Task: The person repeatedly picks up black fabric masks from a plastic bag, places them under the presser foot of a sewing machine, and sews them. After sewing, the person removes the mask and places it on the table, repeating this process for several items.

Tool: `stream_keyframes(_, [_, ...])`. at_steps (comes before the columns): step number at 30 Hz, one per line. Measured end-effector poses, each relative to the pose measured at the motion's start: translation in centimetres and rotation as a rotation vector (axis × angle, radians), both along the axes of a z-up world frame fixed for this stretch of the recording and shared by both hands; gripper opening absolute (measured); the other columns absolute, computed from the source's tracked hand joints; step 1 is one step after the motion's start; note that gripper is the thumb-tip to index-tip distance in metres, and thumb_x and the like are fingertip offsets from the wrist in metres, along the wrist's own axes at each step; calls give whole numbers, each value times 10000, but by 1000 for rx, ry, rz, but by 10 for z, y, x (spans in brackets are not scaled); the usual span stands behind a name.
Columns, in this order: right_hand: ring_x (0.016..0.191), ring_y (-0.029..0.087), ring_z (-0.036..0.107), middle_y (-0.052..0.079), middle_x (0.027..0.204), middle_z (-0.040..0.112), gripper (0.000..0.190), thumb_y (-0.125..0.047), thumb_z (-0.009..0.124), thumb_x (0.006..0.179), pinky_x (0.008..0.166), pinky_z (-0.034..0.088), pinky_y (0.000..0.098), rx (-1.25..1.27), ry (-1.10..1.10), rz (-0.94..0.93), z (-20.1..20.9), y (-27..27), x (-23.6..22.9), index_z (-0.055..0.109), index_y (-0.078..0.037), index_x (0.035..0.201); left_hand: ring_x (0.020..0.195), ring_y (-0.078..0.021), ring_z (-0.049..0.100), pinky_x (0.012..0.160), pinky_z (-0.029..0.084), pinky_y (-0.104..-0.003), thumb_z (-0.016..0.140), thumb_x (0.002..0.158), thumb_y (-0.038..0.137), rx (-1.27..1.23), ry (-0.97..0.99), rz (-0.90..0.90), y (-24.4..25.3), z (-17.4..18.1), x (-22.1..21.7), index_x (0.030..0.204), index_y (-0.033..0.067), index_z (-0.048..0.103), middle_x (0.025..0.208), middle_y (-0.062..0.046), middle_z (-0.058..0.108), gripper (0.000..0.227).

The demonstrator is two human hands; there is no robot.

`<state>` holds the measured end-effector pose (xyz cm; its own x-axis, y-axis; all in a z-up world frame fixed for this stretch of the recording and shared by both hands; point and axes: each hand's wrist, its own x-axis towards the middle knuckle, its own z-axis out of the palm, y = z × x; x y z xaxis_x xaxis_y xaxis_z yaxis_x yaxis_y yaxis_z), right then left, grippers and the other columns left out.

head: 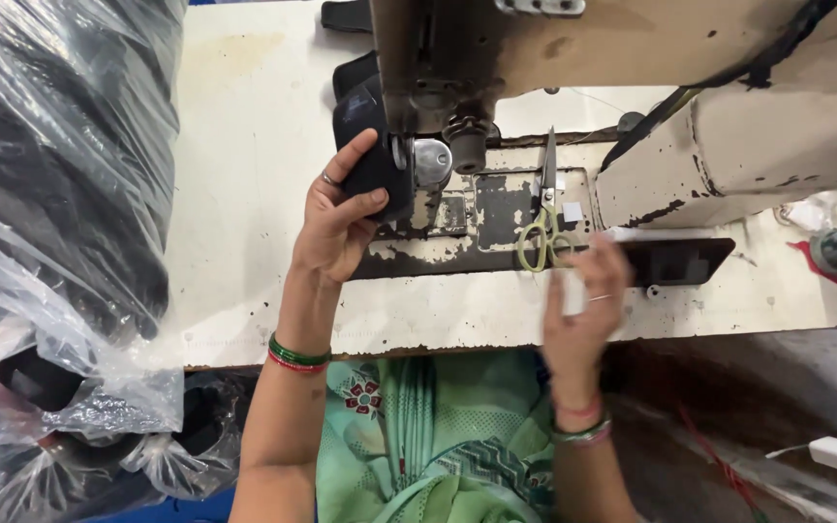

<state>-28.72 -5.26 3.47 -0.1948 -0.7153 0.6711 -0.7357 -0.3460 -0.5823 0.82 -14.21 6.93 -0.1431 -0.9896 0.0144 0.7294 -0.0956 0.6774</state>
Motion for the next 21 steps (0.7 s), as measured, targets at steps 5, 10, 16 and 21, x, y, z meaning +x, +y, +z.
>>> stream_keyframes(5, [1251,315,638,158,1422,563,214,-2,723,919,1046,548,420,252,-131,209,-12,30,34,693,-19,1130,1101,-240,728,979,638,-394,687,860,-186,37,34,16,-7,9,-3,1436,52,574,1239,-147,703,633])
stream_keyframes(10, [1209,303,660,159,1428,551,191,1,709,935,1026,549,407,313,-140,255,-19,34,36,709,-26,1125,1103,-231,721,998,625,-377,686,890,-174,19,45,54,-10,2,-7,1457,58,562,1254,-157,699,626])
stream_keyframes(16, [1211,313,653,155,1370,598,181,16,714,913,1019,555,404,286,-108,299,-13,24,53,701,-19,1090,1100,-196,710,989,617,-355,678,920,-154,1,24,269,3,2,-30,1475,64,541,1275,-132,690,612])
stream_keyframes(21, [1194,312,667,147,1261,664,189,38,731,900,996,563,396,171,-60,407,13,-8,89,695,-21,1076,1100,-150,691,991,585,-303,658,935,-143,-9,26,428,21,7,-48,1492,40,516,1288,-96,682,603])
